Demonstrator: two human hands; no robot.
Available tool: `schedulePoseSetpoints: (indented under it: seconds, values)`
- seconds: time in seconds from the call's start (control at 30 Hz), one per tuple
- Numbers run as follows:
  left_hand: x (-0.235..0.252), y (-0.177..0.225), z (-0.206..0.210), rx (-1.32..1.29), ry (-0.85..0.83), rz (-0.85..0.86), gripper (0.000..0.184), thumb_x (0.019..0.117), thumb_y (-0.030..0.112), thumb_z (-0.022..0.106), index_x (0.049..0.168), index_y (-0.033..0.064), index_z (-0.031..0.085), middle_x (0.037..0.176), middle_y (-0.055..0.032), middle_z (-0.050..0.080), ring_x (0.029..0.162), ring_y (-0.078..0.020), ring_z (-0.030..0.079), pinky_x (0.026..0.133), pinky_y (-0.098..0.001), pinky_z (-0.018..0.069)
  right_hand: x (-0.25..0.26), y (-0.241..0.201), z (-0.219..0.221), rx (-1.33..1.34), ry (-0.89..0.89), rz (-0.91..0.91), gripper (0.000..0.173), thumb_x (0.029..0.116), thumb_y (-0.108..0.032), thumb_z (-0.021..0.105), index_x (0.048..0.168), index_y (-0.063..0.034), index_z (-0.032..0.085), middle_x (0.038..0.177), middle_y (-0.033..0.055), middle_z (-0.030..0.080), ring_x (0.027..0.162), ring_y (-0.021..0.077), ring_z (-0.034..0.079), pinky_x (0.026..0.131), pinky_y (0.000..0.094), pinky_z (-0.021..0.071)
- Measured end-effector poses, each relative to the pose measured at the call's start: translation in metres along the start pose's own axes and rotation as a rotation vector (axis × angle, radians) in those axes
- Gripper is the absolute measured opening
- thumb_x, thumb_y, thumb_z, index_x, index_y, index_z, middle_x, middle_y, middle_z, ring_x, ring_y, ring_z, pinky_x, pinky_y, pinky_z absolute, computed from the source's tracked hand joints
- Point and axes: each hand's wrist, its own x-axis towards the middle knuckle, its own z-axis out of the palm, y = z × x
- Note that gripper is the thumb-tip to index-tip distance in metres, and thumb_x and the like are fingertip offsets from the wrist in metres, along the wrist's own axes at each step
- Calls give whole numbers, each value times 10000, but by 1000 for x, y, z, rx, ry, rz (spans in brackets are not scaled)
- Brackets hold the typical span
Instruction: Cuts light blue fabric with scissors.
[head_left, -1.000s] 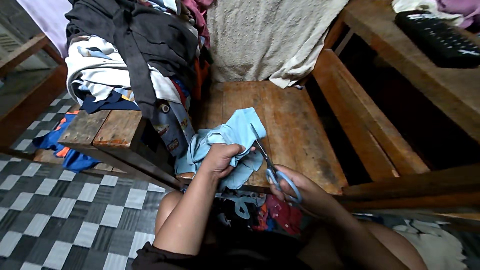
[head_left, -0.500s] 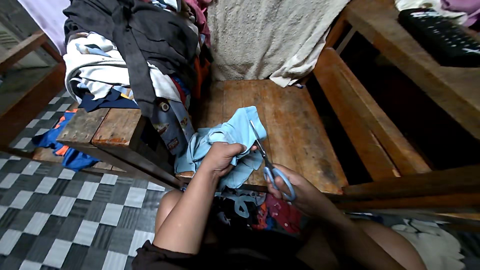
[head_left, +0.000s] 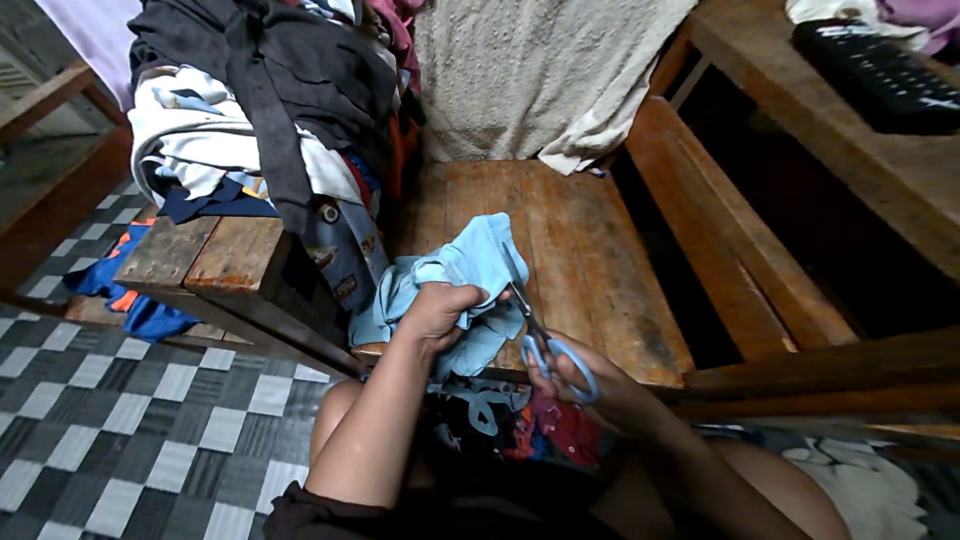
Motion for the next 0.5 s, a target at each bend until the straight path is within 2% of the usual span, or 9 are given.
schedulePoseSetpoints:
  seconds: [0.2, 0.3, 0.4, 0.5]
  values:
    - [-1, -1, -1, 28, -46, -16, 220, 821, -141, 515, 903, 28, 630, 808, -33, 733, 766, -95, 712, 756, -255, 595, 2, 2, 2, 16, 1, -27, 548, 873, -673, 647, 1053, -172, 516, 724, -150, 539, 593, -66, 481, 554, 95, 400]
    - [-2, 0, 2, 53, -24, -33, 220, 820, -149, 526, 858, 34, 641, 787, -29, 737, 746, -83, 711, 740, -242, 591, 3, 1, 4, 2, 36, -24, 556, 875, -682, 638, 1048, -166, 521, 717, -152, 535, 589, -63, 481, 557, 95, 399]
    - [-2, 1, 3, 65, -17, -44, 213, 837, -153, 524, 890, 23, 633, 798, -33, 736, 758, -86, 713, 752, -244, 592, 3, 3, 6, -10, 70, -29, 563, 872, -695, 627, 1040, -167, 525, 700, -162, 528, 574, -69, 473, 557, 96, 404]
    - [-1, 1, 3, 66, 0, -55, 213, 844, -156, 522, 871, 23, 635, 786, -39, 737, 752, -93, 717, 742, -244, 593, 3, 2, 7, 2, 95, -27, 511, 894, -648, 642, 1030, -168, 533, 686, -163, 520, 561, -66, 468, 551, 96, 403]
